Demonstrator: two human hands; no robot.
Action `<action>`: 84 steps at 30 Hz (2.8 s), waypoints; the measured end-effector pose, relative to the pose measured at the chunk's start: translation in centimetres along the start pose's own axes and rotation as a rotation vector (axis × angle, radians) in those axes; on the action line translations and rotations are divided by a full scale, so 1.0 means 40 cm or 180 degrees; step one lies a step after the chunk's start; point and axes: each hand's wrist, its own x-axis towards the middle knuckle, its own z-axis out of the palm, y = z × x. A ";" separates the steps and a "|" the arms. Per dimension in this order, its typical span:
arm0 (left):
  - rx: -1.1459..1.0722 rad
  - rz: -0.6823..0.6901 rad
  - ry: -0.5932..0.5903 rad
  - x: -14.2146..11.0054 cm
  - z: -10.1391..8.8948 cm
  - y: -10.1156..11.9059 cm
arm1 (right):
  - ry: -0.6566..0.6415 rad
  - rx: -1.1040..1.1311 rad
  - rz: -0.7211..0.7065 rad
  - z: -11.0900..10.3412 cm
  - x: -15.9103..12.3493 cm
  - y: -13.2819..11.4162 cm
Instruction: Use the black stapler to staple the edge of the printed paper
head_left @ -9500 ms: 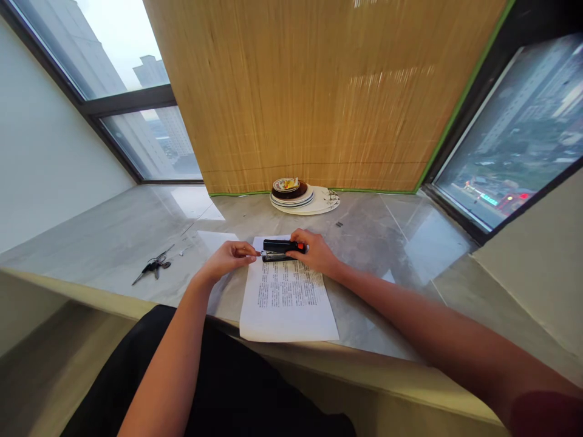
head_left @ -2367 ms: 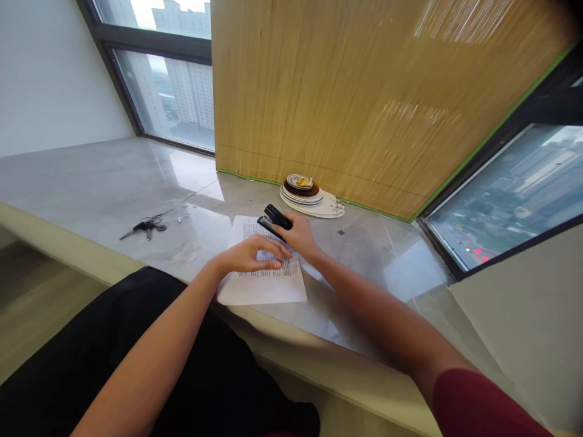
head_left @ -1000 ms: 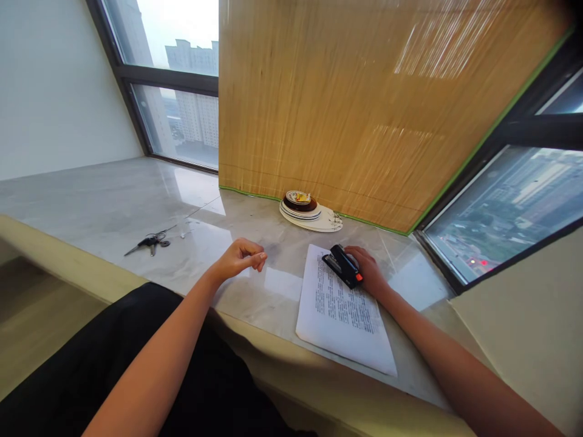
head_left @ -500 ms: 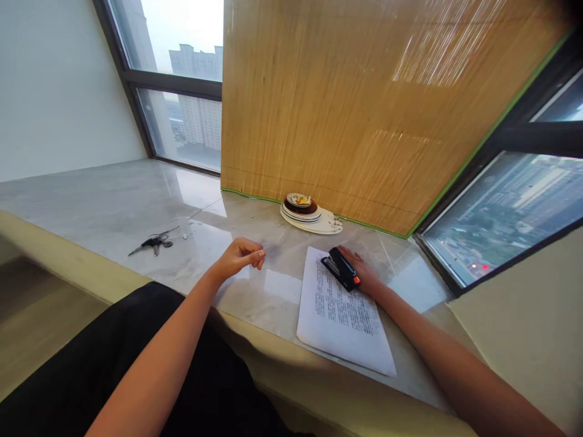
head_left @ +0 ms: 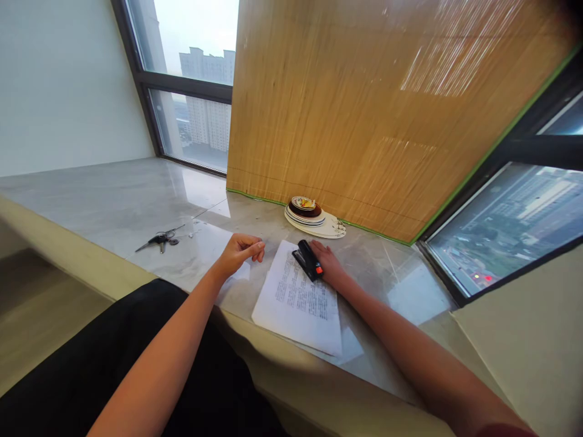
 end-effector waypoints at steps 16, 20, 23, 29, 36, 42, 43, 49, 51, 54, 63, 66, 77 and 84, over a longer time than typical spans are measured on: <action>-0.0016 0.0048 0.0198 0.000 -0.004 0.013 | 0.0080 0.0155 -0.0176 0.076 0.301 -0.319; -0.0011 0.0027 0.0187 0.000 -0.005 0.010 | 0.0131 0.0198 -0.0210 0.088 0.294 -0.310; 0.0006 -0.0013 0.0156 -0.001 -0.008 0.005 | 0.0178 0.0257 -0.0291 0.090 0.272 -0.293; 0.0144 -0.0076 0.0135 0.000 -0.006 0.013 | 0.0214 0.0384 -0.0320 0.071 0.183 -0.235; 0.1336 -0.0389 0.0360 0.017 0.005 -0.046 | 0.0242 0.0585 -0.0109 0.019 0.060 -0.127; 0.2338 -0.0445 -0.0334 0.012 0.006 -0.108 | 0.1067 0.1227 0.0393 -0.032 -0.063 -0.114; 0.2308 -0.0391 -0.0497 0.010 0.008 -0.110 | 0.1125 0.1306 0.0441 -0.035 -0.084 -0.127; 0.2214 -0.0254 -0.1116 0.003 0.023 -0.103 | 0.0801 0.1229 0.0127 -0.038 -0.116 -0.204; 0.2263 -0.0427 -0.1078 0.002 0.025 -0.099 | 0.0796 0.1286 0.0083 -0.044 -0.103 -0.201; 0.2348 -0.0677 -0.0965 0.003 0.026 -0.092 | 0.0932 0.1562 0.0127 -0.056 -0.095 -0.173; 0.2221 -0.0358 -0.0990 0.011 0.034 -0.107 | 0.1386 0.2476 0.0456 -0.039 -0.100 -0.122; 0.2243 -0.0426 -0.0847 0.012 0.035 -0.114 | 0.1463 0.2512 0.0618 -0.028 -0.097 -0.116; 0.1076 -0.0954 0.0019 0.017 0.020 -0.109 | 0.1160 0.1981 0.0035 -0.034 -0.080 -0.156; -0.1176 -0.1826 0.0689 0.015 -0.027 -0.114 | 0.1727 0.1142 -0.0428 -0.038 -0.117 -0.198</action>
